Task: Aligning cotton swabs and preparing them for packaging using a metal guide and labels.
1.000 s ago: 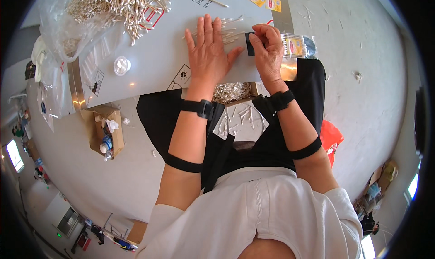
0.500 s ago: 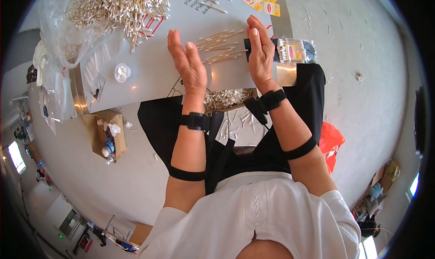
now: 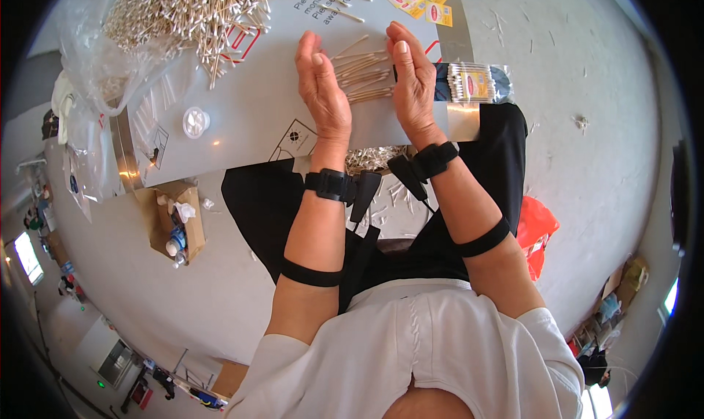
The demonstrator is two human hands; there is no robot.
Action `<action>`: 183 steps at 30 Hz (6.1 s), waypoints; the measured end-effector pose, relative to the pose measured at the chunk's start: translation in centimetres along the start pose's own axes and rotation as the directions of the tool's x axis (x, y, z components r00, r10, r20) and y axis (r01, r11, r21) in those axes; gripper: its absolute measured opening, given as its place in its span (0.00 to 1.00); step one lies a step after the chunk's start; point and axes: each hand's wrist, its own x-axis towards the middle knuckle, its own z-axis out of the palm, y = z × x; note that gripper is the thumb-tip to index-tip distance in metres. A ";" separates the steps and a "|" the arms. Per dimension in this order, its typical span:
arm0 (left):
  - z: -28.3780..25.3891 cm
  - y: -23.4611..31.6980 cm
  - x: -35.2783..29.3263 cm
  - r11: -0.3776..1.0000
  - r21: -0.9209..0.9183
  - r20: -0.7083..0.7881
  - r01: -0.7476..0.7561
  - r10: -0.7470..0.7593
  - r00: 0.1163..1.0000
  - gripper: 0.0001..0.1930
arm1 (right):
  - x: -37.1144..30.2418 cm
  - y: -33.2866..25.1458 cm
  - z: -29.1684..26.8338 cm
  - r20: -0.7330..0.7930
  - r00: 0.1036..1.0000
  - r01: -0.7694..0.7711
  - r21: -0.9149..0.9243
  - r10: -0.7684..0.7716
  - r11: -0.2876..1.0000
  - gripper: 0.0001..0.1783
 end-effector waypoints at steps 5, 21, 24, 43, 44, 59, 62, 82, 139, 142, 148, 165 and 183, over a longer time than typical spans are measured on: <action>-0.6 -0.8 1.9 0.997 0.058 -0.014 -0.060 0.061 0.998 0.29 | 1.6 -0.2 0.0 0.021 0.999 -0.036 0.044 0.035 0.998 0.24; -0.6 -0.3 1.0 0.997 0.045 0.137 -0.060 0.053 0.989 0.29 | 0.5 -0.5 0.3 0.044 0.993 -0.115 0.160 0.109 0.980 0.25; 0.8 -0.5 0.9 0.999 -0.007 0.174 -0.047 0.047 0.984 0.30 | -0.2 -0.2 0.5 0.069 0.996 -0.054 0.053 0.051 0.997 0.27; -1.3 2.4 -3.4 0.388 0.719 0.643 -0.577 -0.056 0.764 0.46 | -0.3 -2.4 -2.5 -0.109 0.947 -0.235 0.403 0.301 0.884 0.27; -1.3 2.0 -3.6 0.388 0.719 0.643 -0.577 -0.056 0.764 0.46 | -0.4 -2.5 -2.4 -0.109 0.947 -0.235 0.403 0.301 0.885 0.27; 0.4 -0.6 -0.9 0.982 0.167 0.065 -0.092 0.082 0.994 0.29 | 2.1 -0.6 -0.4 0.072 0.991 -0.128 0.289 0.112 0.949 0.28; 1.2 -1.0 -0.7 0.995 0.093 0.065 -0.048 0.042 0.997 0.29 | 1.4 -0.6 -0.1 0.074 0.988 -0.152 0.285 0.136 0.946 0.28; -2.7 1.9 -4.4 0.370 0.720 0.558 -0.587 0.195 0.807 0.21 | 5.4 -2.4 -2.9 0.626 0.779 0.477 -0.546 -0.043 0.689 0.03; -2.1 0.4 -0.4 0.959 0.237 0.199 -0.153 0.106 0.974 0.20 | -4.2 -5.3 -3.7 0.080 0.944 -0.327 0.096 0.320 0.940 0.19; -0.9 -0.4 -0.7 0.984 0.146 0.165 -0.104 0.079 0.983 0.27 | -1.9 -2.7 -3.1 0.020 0.995 -0.096 0.124 0.095 0.988 0.23; 1.5 -0.7 -1.5 0.997 0.058 0.156 -0.045 0.035 0.987 0.28 | -1.3 -1.5 -1.5 0.078 0.988 -0.147 0.181 0.135 0.972 0.27; -2.6 0.6 -1.3 0.998 -0.058 0.046 0.006 -0.003 0.999 0.23 | -1.3 -2.2 -4.3 -0.104 0.980 -0.136 0.265 0.168 0.955 0.15; -1.4 2.0 -3.3 0.343 0.707 0.672 -0.619 -0.052 0.739 0.55 | -3.3 -4.2 -6.7 0.096 0.992 -0.020 -0.506 0.080 0.862 0.04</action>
